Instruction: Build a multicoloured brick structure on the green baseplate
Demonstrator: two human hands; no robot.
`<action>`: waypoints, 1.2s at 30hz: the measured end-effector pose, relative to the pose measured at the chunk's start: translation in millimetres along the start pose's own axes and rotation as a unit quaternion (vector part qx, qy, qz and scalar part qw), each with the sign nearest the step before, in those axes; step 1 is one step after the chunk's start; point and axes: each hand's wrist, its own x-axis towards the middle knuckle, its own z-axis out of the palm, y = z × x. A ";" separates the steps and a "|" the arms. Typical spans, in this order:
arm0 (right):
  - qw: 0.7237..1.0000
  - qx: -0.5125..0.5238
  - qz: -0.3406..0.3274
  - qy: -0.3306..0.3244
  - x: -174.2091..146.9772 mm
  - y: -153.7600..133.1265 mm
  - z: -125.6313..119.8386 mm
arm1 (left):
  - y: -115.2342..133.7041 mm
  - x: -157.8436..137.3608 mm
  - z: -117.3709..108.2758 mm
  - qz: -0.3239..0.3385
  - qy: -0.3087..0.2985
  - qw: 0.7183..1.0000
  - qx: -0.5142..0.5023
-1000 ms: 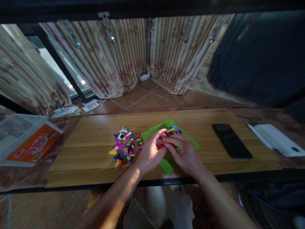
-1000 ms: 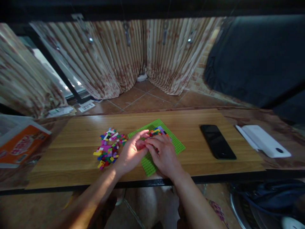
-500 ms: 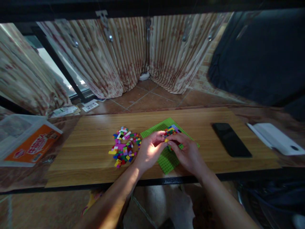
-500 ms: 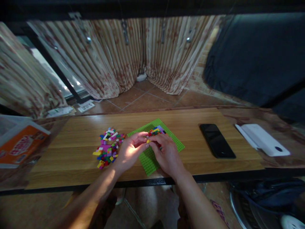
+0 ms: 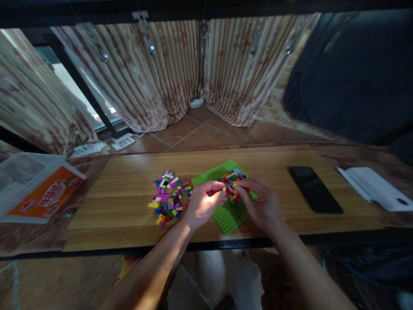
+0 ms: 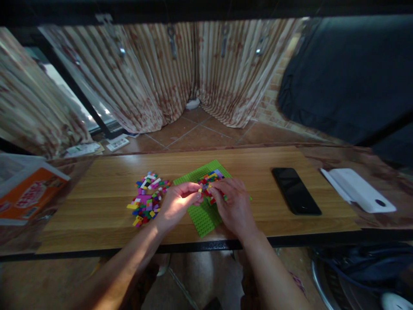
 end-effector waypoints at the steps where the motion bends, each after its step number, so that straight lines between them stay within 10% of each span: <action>1: 1.000 0.005 0.012 0.008 0.5 3.7 -2.9 | -1.0 1.6 -1.6 -0.001 0.011 1.000 0.006; 22: 0.988 0.060 0.051 -0.132 -3.9 23.5 -9.2 | -8.9 4.1 -19.7 0.030 -0.098 0.976 0.191; 36: 0.993 0.040 0.077 -0.080 -1.3 10.7 0.0 | -16.7 1.8 -9.9 0.030 -0.127 0.981 0.145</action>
